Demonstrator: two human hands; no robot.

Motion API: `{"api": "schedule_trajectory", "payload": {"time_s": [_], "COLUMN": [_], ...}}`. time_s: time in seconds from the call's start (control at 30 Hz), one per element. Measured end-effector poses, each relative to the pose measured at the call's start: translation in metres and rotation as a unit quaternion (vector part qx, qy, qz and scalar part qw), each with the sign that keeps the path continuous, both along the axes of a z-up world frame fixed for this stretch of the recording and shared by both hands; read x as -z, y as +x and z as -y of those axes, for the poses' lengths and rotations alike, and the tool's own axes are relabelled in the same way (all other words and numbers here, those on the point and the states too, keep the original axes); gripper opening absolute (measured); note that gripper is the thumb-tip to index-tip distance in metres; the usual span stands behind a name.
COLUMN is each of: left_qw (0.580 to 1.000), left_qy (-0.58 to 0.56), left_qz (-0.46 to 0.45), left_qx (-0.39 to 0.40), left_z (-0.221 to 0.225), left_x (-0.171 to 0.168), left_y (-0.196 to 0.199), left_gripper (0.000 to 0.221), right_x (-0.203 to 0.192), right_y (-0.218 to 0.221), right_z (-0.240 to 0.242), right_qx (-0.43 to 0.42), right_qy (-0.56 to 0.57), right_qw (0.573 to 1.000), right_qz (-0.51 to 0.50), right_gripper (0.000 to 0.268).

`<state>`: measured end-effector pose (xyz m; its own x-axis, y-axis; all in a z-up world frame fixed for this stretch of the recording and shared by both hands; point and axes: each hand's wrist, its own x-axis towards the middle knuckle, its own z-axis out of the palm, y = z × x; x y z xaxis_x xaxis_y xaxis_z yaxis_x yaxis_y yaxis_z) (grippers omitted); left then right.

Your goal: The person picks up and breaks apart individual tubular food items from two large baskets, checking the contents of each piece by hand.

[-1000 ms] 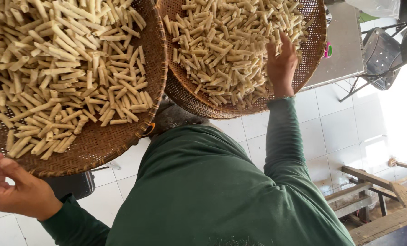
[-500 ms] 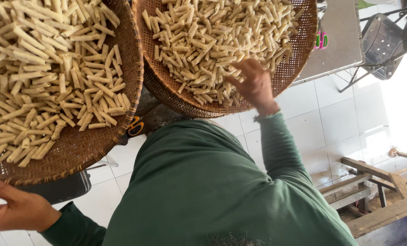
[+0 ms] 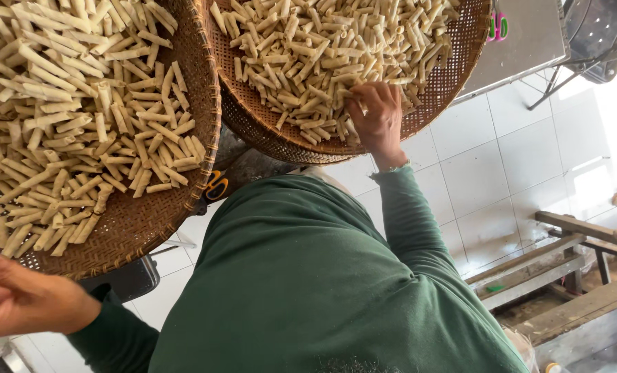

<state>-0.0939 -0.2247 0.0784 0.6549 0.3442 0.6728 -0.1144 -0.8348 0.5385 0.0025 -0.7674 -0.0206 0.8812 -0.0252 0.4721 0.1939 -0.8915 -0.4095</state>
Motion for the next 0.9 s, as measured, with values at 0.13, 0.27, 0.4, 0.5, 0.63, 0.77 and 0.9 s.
{"api": "schedule_trajectory", "payload": {"time_s": [0.13, 0.27, 0.4, 0.5, 0.63, 0.77, 0.9], "left_qw": [0.975, 0.826, 0.7, 0.64, 0.608, 0.583, 0.522], "left_qy": [-0.136, -0.264, -0.341, -0.392, -0.393, -0.452, -0.544], "left_qz": [-0.06, -0.199, -0.347, -0.383, -0.433, -0.432, -0.403], "left_qx": [0.166, 0.457, 0.523, 0.538, 0.537, 0.519, 0.519], "left_z": [0.086, 0.165, 0.232, 0.269, 0.29, 0.319, 0.349], "left_x": [-0.043, -0.07, -0.058, -0.043, -0.032, -0.013, -0.006], "left_y": [0.012, 0.044, 0.071, 0.078, 0.076, 0.073, 0.074], "left_gripper": [0.017, 0.018, 0.032, 0.038, 0.026, 0.024, 0.024], "right_x": [-0.015, -0.052, -0.088, -0.111, -0.127, -0.128, -0.105], "right_y": [-0.005, -0.034, -0.062, -0.083, -0.091, -0.096, -0.106], "right_z": [-0.009, -0.032, -0.06, -0.072, -0.06, -0.036, 0.009], "right_qx": [-0.011, -0.118, -0.168, -0.107, -0.083, -0.091, -0.117], "right_qy": [0.2, 0.464, 0.507, 0.425, 0.35, 0.343, 0.266], "right_qw": [0.979, 0.874, 0.841, 0.89, 0.929, 0.933, 0.956], "right_qz": [-0.024, -0.085, -0.085, -0.125, -0.086, -0.065, 0.033], "right_gripper": [0.015, 0.012, 0.025, 0.027, 0.029, 0.028, 0.02]}}
